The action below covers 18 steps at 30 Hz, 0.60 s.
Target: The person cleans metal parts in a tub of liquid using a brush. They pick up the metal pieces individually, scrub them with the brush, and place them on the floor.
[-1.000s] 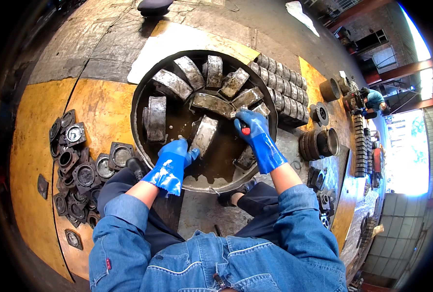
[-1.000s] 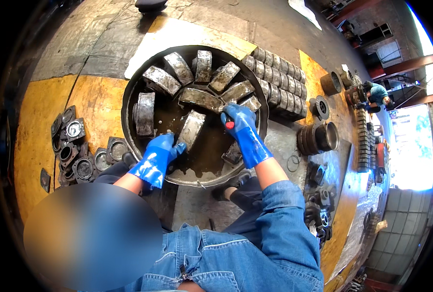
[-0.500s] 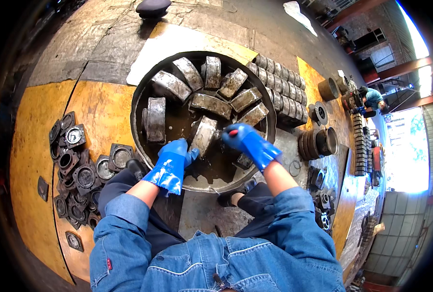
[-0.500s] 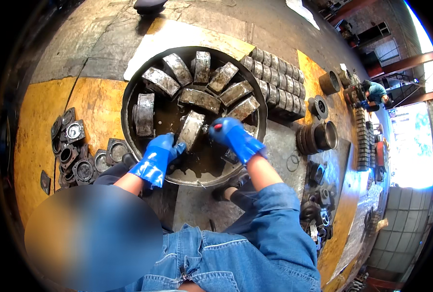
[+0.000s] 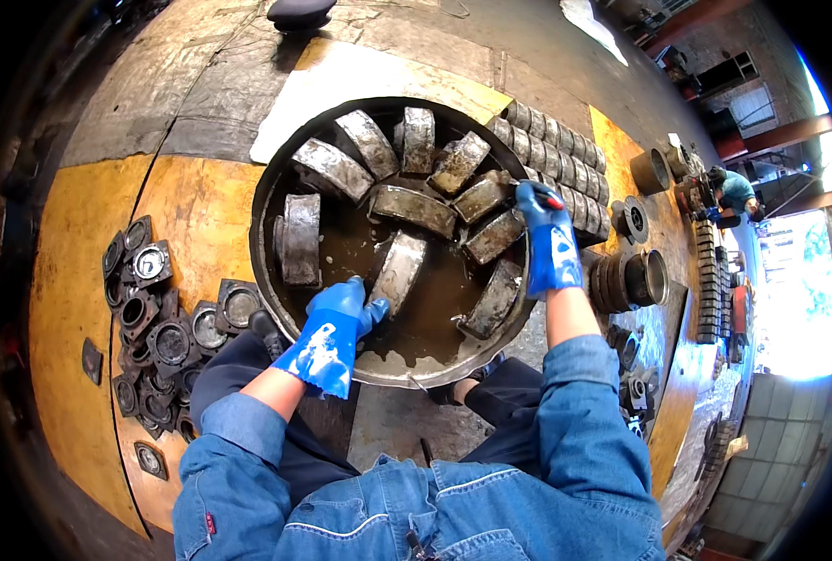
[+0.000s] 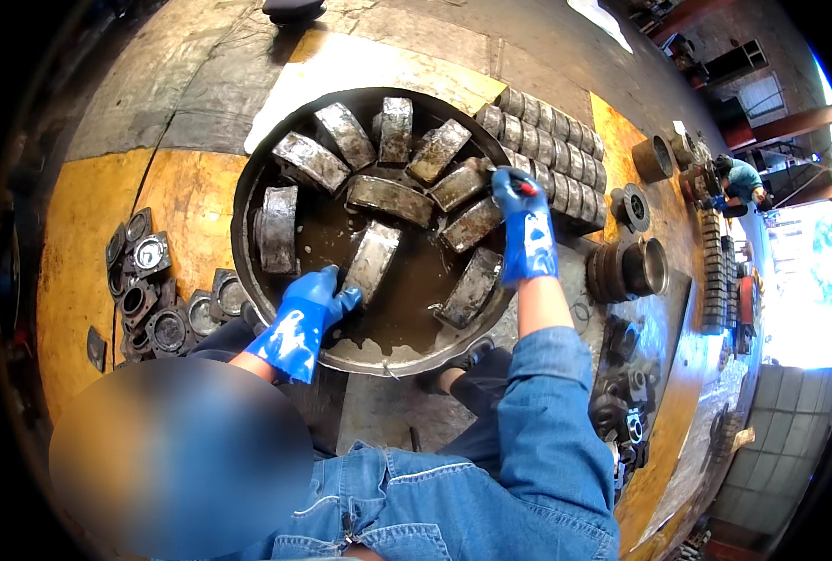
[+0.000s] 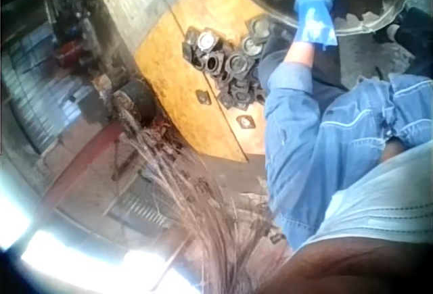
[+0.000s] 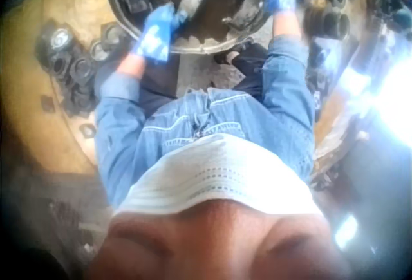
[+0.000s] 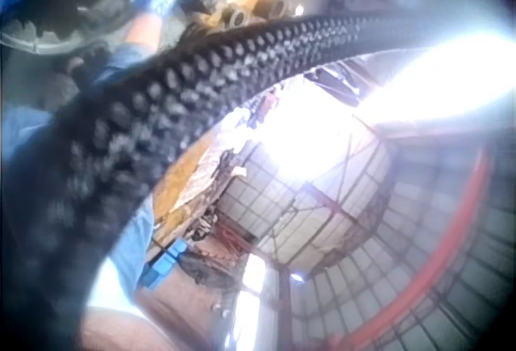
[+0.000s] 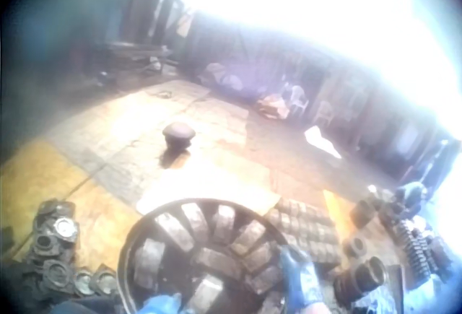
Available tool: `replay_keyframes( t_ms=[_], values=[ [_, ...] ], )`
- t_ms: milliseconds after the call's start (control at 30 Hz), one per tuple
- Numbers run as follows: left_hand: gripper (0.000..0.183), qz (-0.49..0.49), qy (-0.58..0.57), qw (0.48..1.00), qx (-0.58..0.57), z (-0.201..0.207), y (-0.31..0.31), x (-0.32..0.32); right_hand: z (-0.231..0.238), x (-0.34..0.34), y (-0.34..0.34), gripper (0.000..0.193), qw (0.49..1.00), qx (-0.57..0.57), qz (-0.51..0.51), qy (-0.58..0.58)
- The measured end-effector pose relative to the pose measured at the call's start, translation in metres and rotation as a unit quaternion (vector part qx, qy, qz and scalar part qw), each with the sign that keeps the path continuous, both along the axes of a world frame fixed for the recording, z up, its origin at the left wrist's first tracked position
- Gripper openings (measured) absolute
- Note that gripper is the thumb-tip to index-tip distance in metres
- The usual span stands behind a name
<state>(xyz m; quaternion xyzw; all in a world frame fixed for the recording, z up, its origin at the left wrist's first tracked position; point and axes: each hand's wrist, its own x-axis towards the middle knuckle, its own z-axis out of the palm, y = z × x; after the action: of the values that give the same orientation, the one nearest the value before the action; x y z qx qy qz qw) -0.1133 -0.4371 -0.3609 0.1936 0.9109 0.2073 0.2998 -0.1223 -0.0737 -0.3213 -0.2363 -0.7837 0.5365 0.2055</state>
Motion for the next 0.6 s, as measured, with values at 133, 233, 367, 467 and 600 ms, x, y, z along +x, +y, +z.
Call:
replay_keyframes(
  t_ms=[133, 233, 367, 467, 600],
  values=[
    [0.064, -0.012, -0.007, 1.000, 0.012, -0.002, 0.005, -0.003, -0.012, -0.014, 0.026, 0.020, 0.997, -0.009, -0.073, -0.033],
    [0.065, -0.007, -0.017, 1.000, -0.009, 0.005, 0.002, -0.004, -0.019, -0.020, -0.010, 0.014, 1.000, 0.025, 0.008, -0.004],
    [0.066, 0.002, -0.012, 1.000, 0.005, 0.002, 0.002, -0.002, -0.025, 0.011, -0.045, 0.013, 0.936, 0.315, 0.150, 0.049],
    [0.067, 0.007, -0.017, 1.000, 0.000, 0.000, 0.001, -0.002, -0.027, 0.013, -0.031, 0.016, 0.933, 0.306, 0.168, 0.091],
    [0.068, 0.006, -0.010, 1.000, -0.001, 0.000, 0.001, -0.001, -0.022, -0.017, 0.014, 0.025, 0.997, 0.021, 0.030, -0.062]
  ],
)
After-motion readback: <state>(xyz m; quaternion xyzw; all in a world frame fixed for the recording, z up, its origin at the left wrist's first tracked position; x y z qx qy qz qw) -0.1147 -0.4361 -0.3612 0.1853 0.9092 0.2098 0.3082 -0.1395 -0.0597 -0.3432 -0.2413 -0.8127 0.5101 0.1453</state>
